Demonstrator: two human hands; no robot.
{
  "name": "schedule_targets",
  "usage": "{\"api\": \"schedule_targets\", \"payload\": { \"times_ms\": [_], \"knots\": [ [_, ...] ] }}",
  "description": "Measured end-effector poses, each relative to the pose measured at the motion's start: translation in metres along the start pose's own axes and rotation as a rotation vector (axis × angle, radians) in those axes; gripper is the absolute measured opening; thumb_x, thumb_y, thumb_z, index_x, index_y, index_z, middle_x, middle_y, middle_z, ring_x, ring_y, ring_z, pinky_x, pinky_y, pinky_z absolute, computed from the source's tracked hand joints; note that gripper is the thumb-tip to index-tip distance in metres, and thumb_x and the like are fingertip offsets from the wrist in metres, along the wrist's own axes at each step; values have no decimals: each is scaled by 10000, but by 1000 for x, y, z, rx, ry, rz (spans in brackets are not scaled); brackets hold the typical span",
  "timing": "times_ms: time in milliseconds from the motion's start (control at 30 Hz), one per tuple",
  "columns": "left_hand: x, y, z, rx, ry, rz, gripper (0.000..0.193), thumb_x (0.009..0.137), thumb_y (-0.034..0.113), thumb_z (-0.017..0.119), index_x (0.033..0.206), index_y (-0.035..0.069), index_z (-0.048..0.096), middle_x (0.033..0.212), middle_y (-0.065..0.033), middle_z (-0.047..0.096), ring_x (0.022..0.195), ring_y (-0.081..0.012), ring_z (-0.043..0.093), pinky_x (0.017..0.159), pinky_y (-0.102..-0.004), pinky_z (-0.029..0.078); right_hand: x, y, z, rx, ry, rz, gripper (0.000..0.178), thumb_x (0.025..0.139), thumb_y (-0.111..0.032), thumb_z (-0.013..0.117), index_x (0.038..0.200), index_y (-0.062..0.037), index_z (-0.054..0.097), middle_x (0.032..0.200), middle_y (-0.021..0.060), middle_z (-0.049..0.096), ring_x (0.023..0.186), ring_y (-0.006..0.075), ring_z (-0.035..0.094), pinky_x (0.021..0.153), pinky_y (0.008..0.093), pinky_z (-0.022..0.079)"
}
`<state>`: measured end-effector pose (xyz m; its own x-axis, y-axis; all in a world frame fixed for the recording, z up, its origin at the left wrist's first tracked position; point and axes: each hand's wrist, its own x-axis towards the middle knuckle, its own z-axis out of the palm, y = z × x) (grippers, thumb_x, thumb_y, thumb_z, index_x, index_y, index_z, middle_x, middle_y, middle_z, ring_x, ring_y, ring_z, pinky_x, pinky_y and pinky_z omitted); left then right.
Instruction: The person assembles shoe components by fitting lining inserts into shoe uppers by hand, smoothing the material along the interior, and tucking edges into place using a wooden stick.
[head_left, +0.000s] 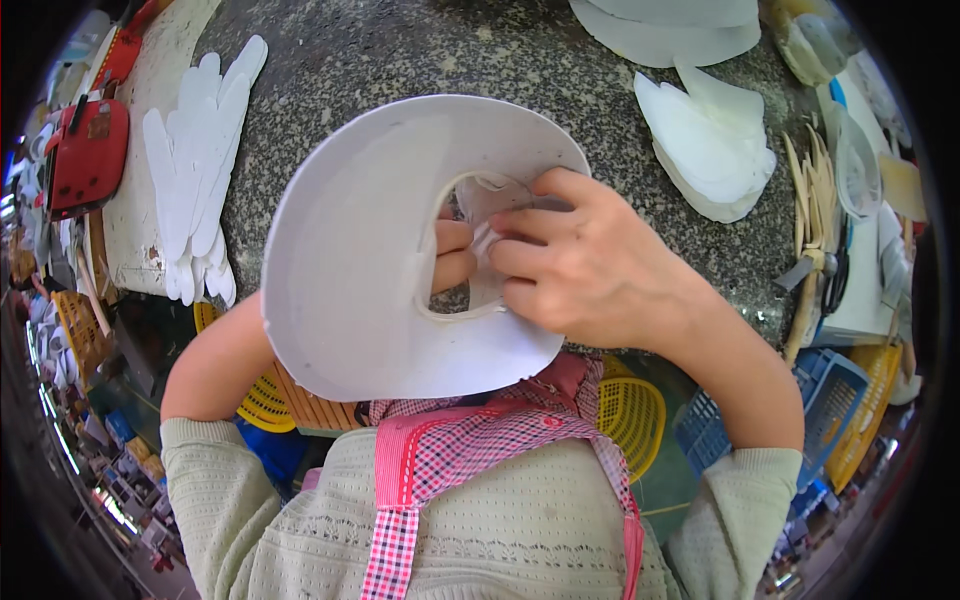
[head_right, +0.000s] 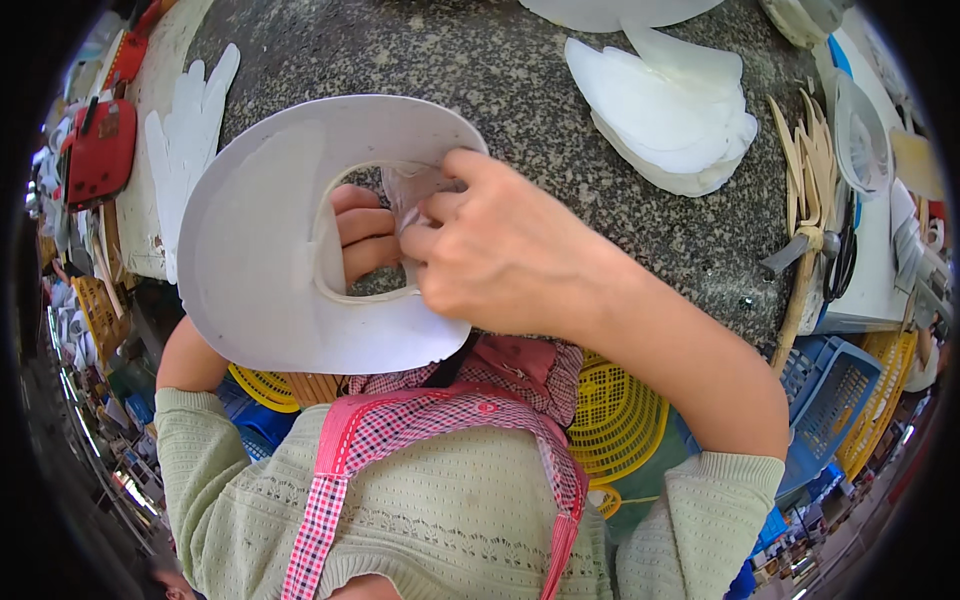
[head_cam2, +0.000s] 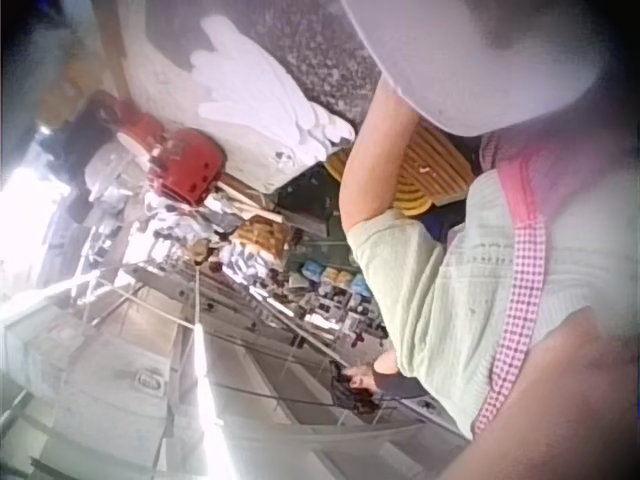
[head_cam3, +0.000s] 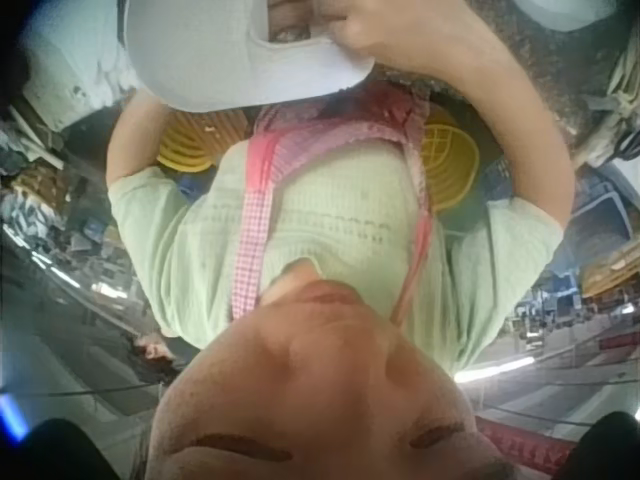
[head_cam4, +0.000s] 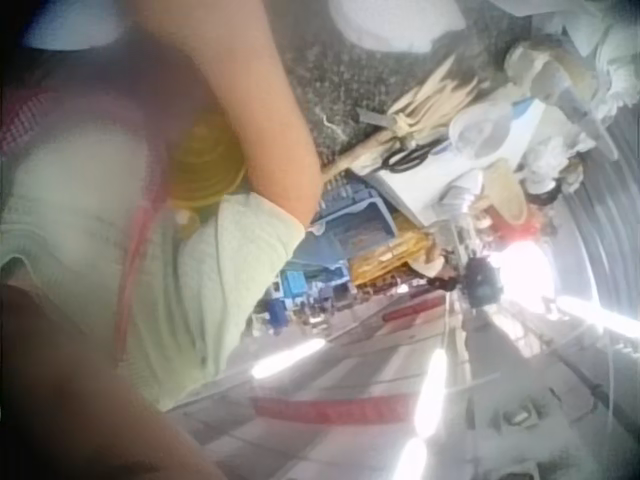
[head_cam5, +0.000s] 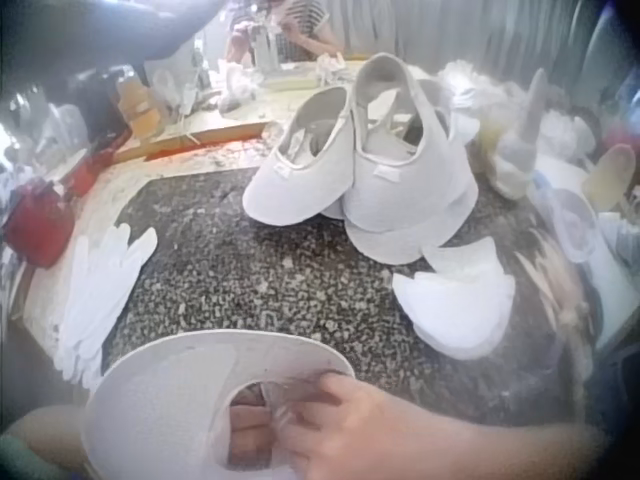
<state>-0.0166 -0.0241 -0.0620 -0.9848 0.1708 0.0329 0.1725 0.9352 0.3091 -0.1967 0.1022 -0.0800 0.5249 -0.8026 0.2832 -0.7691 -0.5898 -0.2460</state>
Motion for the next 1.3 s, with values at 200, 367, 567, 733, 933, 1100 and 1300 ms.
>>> {"api": "schedule_targets", "payload": {
  "times_ms": [200, 367, 567, 733, 933, 1100, 1300],
  "knots": [
    [-10, 20, 12, -112, 216, -194, 294, 677, 67, 692, 953, 138, 617, 976, 6, 637, 885, -213, 577, 786, -363, 473, 3, 0, 1, 6, -11, -31, 99, 568, -179, 589, 522, -101, 627, 642, -6, 595, 651, 170, 590, 728, 327, 435],
    [-5, 9, 17, -163, 157, -124, 278, 676, 88, 670, 945, 117, 605, 952, -10, 626, 871, -211, 573, 784, -355, 472, 1, 3, 3, 11, -1, -25, 92, 568, -178, 590, 517, -107, 621, 636, -5, 591, 671, 168, 588, 724, 323, 435],
    [0, 4, 13, -204, 72, -21, 184, 710, 151, 606, 879, 93, 560, 892, -38, 568, 837, -203, 556, 762, -329, 448, -3, 4, 4, -14, 17, -8, 82, 576, -176, 591, 537, -112, 625, 642, -14, 591, 700, 162, 592, 734, 323, 440],
    [-10, 6, 14, -297, 16, -59, 137, 738, 163, 591, 863, 115, 562, 837, -44, 545, 801, -197, 550, 719, -332, 445, -4, 4, 8, 46, 145, 21, 89, 581, -176, 589, 545, -105, 629, 695, -20, 617, 761, 159, 613, 767, 336, 448],
    [-8, 10, 5, -123, 75, -99, 292, 689, 190, 632, 973, 124, 641, 973, -8, 613, 879, -170, 553, 823, -347, 445, -5, -6, 1, 4, 28, 30, 118, 579, -172, 585, 547, -77, 647, 758, 11, 631, 791, 190, 611, 786, 354, 445],
    [-5, 16, 7, 48, 133, 52, 355, 717, 223, 590, 1033, 63, 597, 934, -46, 574, 845, -230, 557, 755, -368, 448, -3, -10, 1, -25, -60, 27, 114, 556, -185, 566, 548, -74, 593, 816, 53, 590, 913, 247, 600, 827, 406, 454],
    [-10, 17, 13, 76, 47, -17, 322, 707, 235, 576, 968, 46, 582, 981, -60, 548, 871, -217, 545, 764, -352, 443, -2, -9, 3, -11, 24, 20, 137, 571, -163, 577, 572, -52, 656, 726, 33, 591, 750, 210, 579, 797, 354, 434]
  ]
}}
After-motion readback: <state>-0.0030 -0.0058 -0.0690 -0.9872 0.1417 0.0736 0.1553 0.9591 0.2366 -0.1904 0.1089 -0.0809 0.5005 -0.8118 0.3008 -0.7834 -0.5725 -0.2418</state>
